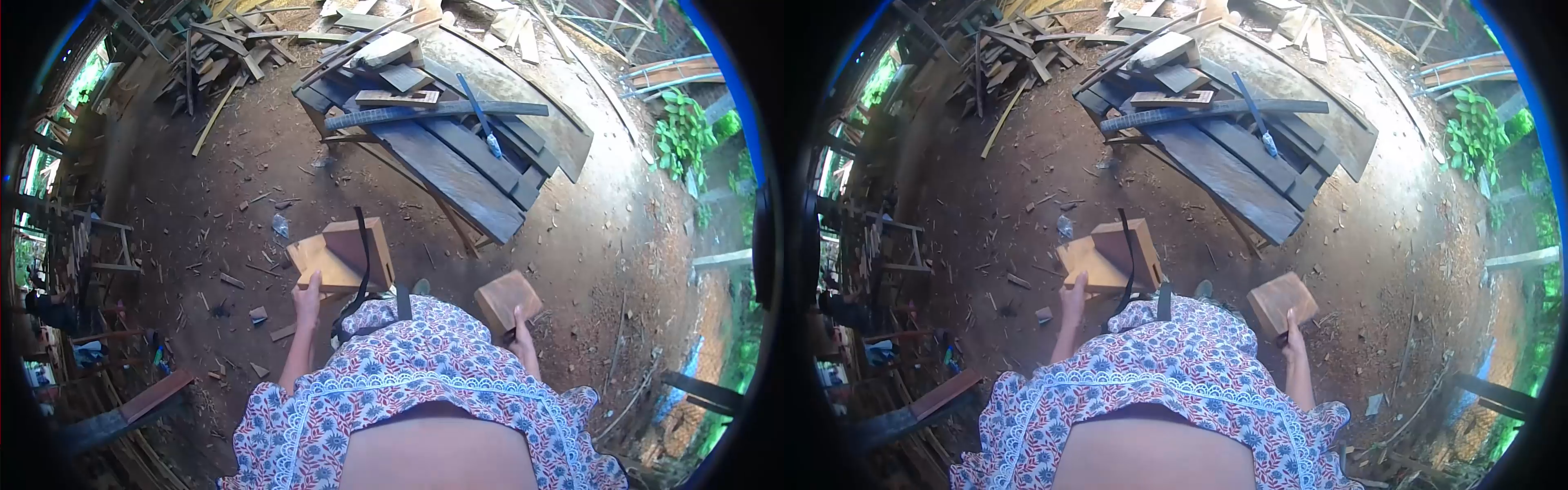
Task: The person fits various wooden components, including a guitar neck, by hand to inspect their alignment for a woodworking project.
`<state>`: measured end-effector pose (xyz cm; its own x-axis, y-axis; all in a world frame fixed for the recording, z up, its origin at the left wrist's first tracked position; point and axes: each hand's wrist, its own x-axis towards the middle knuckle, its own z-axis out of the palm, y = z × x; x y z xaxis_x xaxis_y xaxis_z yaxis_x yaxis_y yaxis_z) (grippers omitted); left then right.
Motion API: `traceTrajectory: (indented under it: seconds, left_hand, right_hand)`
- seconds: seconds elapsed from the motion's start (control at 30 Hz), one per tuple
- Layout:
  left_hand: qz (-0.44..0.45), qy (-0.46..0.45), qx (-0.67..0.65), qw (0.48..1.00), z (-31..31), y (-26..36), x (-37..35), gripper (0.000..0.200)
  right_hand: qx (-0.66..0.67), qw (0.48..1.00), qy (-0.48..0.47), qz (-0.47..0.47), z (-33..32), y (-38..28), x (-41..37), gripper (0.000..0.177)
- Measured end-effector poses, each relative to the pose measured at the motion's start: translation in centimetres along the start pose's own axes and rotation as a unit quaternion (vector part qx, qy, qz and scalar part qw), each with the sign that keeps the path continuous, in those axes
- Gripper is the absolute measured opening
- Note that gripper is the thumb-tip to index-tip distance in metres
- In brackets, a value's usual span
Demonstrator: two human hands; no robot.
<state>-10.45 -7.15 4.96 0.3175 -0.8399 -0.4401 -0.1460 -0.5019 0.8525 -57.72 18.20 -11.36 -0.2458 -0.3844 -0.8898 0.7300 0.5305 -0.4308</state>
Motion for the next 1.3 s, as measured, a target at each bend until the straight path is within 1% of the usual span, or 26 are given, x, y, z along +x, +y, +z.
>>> traceTrajectory:
  seconds: [0.07, 0.1, 0.17, 0.2, 0.27, 0.3, 0.33, 0.37, 0.4, 0.43, 0.53, 0.6, 0.67, 0.73, 0.77, 0.8, 0.87, 0.93, 1.0, 1.03, 1.07, 1.13, 1.17, 1.23, 1.27, 1.3]
  left_hand:
    - [0.004, 0.023, 0.030, 0.999, 0.7, 3.5, -1.4, 0.044]
    - [0.015, 0.000, -0.023, 1.000, 2.3, 4.7, 0.9, 0.043]
    - [0.012, -0.019, -0.055, 0.998, 4.5, 7.8, 1.9, 0.043]
    - [0.005, -0.038, -0.083, 0.996, 5.3, 8.9, 2.3, 0.043]
    - [0.002, -0.057, -0.064, 0.996, 6.8, 10.4, 3.9, 0.042]
    - [-0.015, -0.084, -0.099, 0.991, 7.9, 11.9, 4.5, 0.045]
    - [-0.029, -0.111, -0.135, 0.984, 9.0, 13.4, 5.2, 0.048]
    - [-0.030, -0.122, -0.129, 0.984, 10.1, 14.7, 6.2, 0.048]
    - [-0.034, -0.126, -0.138, 0.982, 11.1, 15.8, 7.3, 0.044]
    - [-0.038, -0.130, -0.146, 0.980, 11.9, 16.9, 8.5, 0.040]
    - [-0.038, -0.169, -0.121, 0.977, 14.6, 20.6, 12.5, 0.041]
    - [-0.046, -0.189, -0.109, 0.975, 16.3, 23.1, 15.5, 0.042]
    - [-0.041, -0.234, -0.064, 0.969, 17.5, 24.3, 18.8, 0.042]
    - [-0.047, -0.265, -0.052, 0.962, 19.0, 26.2, 21.2, 0.043]
    - [-0.051, -0.287, -0.044, 0.956, 19.7, 26.8, 22.1, 0.043]
    - [-0.059, -0.291, -0.040, 0.954, 20.3, 27.0, 23.0, 0.043]
    - [-0.040, -0.330, 0.010, 0.943, 21.0, 27.4, 25.0, 0.042]
    - [-0.040, -0.330, 0.037, 0.942, 21.6, 28.2, 25.5, 0.040]
    - [-0.032, -0.316, 0.035, 0.948, 22.2, 29.8, 24.8, 0.039]
    - [-0.039, -0.313, 0.035, 0.948, 22.6, 30.3, 24.4, 0.039]
    - [-0.037, -0.311, 0.039, 0.949, 22.7, 30.8, 24.1, 0.039]
    - [-0.042, -0.300, 0.048, 0.952, 23.2, 31.4, 23.4, 0.039]
    - [-0.033, -0.285, 0.039, 0.957, 23.5, 31.7, 23.1, 0.042]
    - [-0.027, -0.267, 0.037, 0.963, 24.1, 31.6, 22.6, 0.045]
    - [-0.016, -0.245, 0.021, 0.969, 24.6, 31.5, 22.4, 0.047]
    - [-0.003, -0.223, 0.000, 0.975, 25.2, 31.5, 22.2, 0.048]
  right_hand:
    - [-0.013, 0.997, 0.014, -0.076, 4.8, -3.0, -3.8, 0.063]
    - [-0.010, 0.996, 0.005, -0.090, 7.8, -6.8, -3.4, 0.063]
    - [-0.031, 0.992, -0.006, -0.121, 10.5, -10.7, -3.6, 0.066]
    - [-0.029, 0.993, 0.001, -0.116, 11.3, -11.5, -3.6, 0.066]
    - [-0.020, 0.996, 0.021, -0.086, 12.8, -12.8, -3.3, 0.069]
    - [-0.013, 0.997, 0.016, -0.074, 13.3, -13.5, -2.8, 0.069]
    - [-0.003, 0.997, 0.024, -0.077, 14.8, -14.4, -2.9, 0.069]
    - [0.024, 0.994, 0.015, -0.109, 16.4, -14.9, -3.0, 0.065]
    - [0.050, 0.989, 0.007, -0.140, 17.9, -15.4, -2.9, 0.062]
    - [0.061, 0.988, 0.017, -0.139, 18.7, -15.9, -2.3, 0.062]
    - [0.121, 0.982, 0.048, -0.134, 22.2, -18.9, -1.0, 0.062]
    - [0.175, 0.970, 0.048, -0.161, 24.9, -21.8, -0.4, 0.063]
    - [0.201, 0.965, 0.071, -0.155, 25.4, -24.4, 1.9, 0.062]
    - [0.244, 0.956, 0.070, -0.143, 25.9, -28.0, 4.9, 0.065]
    - [0.269, 0.947, 0.103, -0.144, 26.8, -30.1, 6.4, 0.068]
    - [0.293, 0.935, 0.137, -0.144, 27.4, -32.0, 7.8, 0.071]
    - [0.295, 0.935, 0.144, -0.131, 26.6, -35.3, 11.4, 0.074]
    - [0.314, 0.933, 0.129, -0.122, 25.5, -37.7, 15.6, 0.074]
    - [0.332, 0.928, 0.121, -0.118, 26.1, -39.6, 17.7, 0.074]
    - [0.343, 0.918, 0.154, -0.124, 28.1, -40.8, 16.8, 0.064]
    - [0.344, 0.922, 0.135, -0.111, 27.3, -41.0, 18.6, 0.065]
    - [0.307, 0.937, 0.124, -0.111, 26.6, -40.9, 20.9, 0.067]
    - [0.303, 0.940, 0.124, -0.099, 26.2, -40.6, 21.6, 0.067]
    - [0.174, 0.967, 0.132, -0.135, 25.6, -39.7, 21.8, 0.065]
    - [0.175, 0.967, 0.131, -0.130, 25.3, -39.2, 21.5, 0.065]
    - [0.184, 0.967, 0.116, -0.133, 24.8, -39.2, 21.6, 0.060]
